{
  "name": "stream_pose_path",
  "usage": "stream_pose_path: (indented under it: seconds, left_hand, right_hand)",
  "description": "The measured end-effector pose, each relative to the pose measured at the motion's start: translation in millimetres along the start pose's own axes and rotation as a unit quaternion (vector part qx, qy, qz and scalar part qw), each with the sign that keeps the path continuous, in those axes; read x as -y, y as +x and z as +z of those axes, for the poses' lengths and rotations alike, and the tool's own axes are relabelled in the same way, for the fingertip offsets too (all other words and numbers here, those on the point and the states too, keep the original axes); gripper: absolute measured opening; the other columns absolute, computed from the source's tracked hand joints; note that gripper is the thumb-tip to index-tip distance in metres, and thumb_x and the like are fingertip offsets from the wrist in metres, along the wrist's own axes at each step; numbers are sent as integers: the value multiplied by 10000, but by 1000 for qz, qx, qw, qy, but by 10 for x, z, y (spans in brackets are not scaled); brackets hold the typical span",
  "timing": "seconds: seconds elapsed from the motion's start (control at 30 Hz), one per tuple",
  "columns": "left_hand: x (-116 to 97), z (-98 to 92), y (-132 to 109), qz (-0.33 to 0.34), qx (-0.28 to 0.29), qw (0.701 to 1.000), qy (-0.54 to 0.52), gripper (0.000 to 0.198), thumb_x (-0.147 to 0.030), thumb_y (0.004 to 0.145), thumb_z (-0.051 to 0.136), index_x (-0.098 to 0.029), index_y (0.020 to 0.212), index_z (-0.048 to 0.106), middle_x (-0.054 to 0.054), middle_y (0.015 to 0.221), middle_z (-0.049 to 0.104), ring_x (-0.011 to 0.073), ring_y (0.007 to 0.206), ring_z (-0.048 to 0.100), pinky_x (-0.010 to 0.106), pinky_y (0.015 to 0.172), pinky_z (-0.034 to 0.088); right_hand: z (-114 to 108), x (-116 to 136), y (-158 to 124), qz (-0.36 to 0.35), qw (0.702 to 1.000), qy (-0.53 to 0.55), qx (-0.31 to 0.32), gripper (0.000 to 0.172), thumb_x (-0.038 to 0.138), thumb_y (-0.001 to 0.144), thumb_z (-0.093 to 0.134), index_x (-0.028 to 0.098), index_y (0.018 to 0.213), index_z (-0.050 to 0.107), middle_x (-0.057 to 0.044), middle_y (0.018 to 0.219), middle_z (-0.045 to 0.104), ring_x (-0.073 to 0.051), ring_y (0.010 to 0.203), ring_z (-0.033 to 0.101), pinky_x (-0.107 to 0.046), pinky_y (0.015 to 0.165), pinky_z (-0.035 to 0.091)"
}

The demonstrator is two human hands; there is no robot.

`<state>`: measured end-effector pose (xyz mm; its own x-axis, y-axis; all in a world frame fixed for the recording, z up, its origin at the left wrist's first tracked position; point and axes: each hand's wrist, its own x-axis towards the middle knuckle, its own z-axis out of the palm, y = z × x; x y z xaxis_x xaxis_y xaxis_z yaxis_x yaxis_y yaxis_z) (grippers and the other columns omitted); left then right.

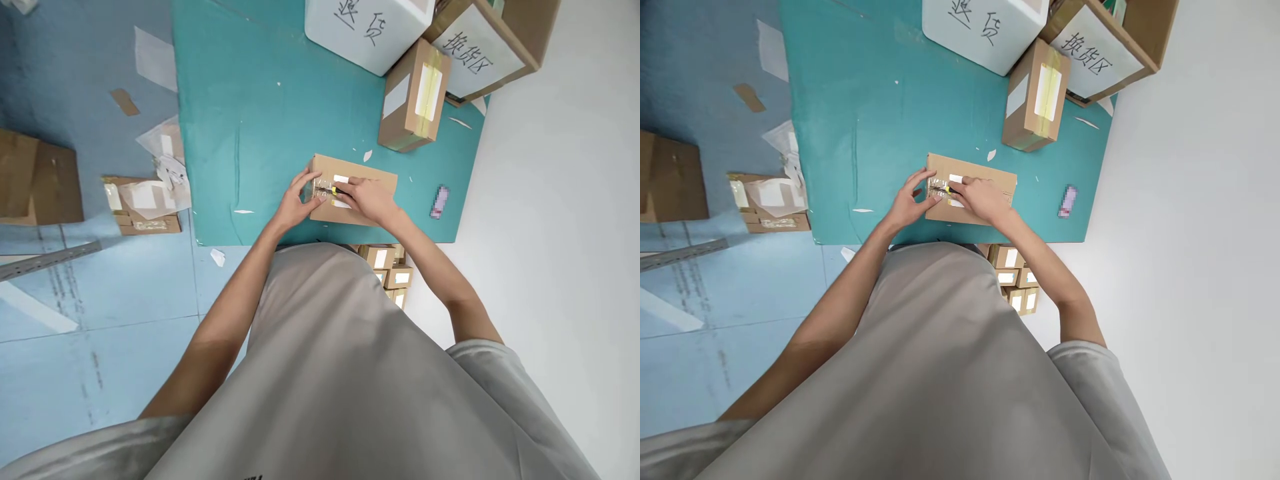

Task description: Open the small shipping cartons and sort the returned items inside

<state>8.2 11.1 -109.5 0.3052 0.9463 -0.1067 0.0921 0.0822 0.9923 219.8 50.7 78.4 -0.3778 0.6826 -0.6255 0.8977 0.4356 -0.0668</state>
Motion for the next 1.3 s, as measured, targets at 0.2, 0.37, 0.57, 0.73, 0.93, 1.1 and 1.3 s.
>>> stream_pose_path:
  seconds: [0.2, 0.37, 0.57, 0.73, 0.93, 1.1, 1.3]
  left_hand:
    - [55, 16, -4, 6, 0, 1000, -11, 909, -827, 949, 774, -273, 1653, 623, 180, 1812, 481, 379, 1728, 408, 546, 1396, 380]
    - [102, -5, -17, -9, -6, 1000, -21, 921, -826, 927, 803, -289, 1655, 628, 183, 1814, 475, 399, 1735, 389, 553, 1338, 463]
    - [164, -73, -40, -10, -22, 999, -24, 935, -860, 894, 817, -321, 1638, 644, 179, 1834, 445, 420, 1736, 381, 603, 1337, 456]
    - [186, -29, -51, -9, -33, 999, -31, 896, -842, 910, 814, -341, 1633, 645, 168, 1821, 468, 416, 1727, 406, 631, 1330, 463]
    - [141, 54, -50, -18, -46, 998, -41, 895, -814, 922, 826, -324, 1645, 628, 166, 1752, 567, 403, 1644, 534, 623, 1312, 501]
    - [75, 37, -48, -45, -64, 997, -17, 898, -801, 897, 859, -300, 1613, 651, 162, 1730, 600, 401, 1585, 600, 622, 1319, 500]
    - [-8, 66, -91, -72, -110, 991, 12, 900, -824, 910, 820, -287, 1614, 660, 151, 1752, 586, 377, 1616, 577, 579, 1404, 387]
  right_hand:
    - [-89, 195, 42, 6, 998, -67, 14, 470, 353, 1240, 379, 169, 1565, 665, -229, 1380, 764, -345, 1195, 732, -391, 902, 470]
    - [-176, 389, 155, -11, 995, -100, 27, 460, 198, 1196, 393, 119, 1557, 668, -258, 1377, 768, -353, 1252, 729, -428, 973, 516]
    - [-174, 229, 101, 3, 994, -107, 31, 415, 203, 1175, 457, 118, 1406, 792, -252, 1318, 805, -359, 1231, 752, -440, 1003, 532]
    - [-16, -468, -387, 81, 986, -129, 69, 427, 96, 1117, 457, 99, 1269, 857, -271, 1235, 825, -369, 1161, 769, -436, 919, 504]
    - [350, -1167, -843, 85, 990, -103, 52, 443, 135, 1145, 448, 146, 1440, 778, -252, 1275, 798, -347, 1142, 738, -386, 817, 436]
    - [631, -1402, -925, 59, 997, -51, 7, 453, 255, 1194, 411, 186, 1479, 757, -225, 1318, 784, -330, 1152, 708, -355, 754, 375]
    - [1138, -1855, -1097, 52, 986, 127, -92, 435, 435, 1179, 515, 259, 1452, 805, -142, 1283, 818, -279, 1075, 725, -320, 720, 357]
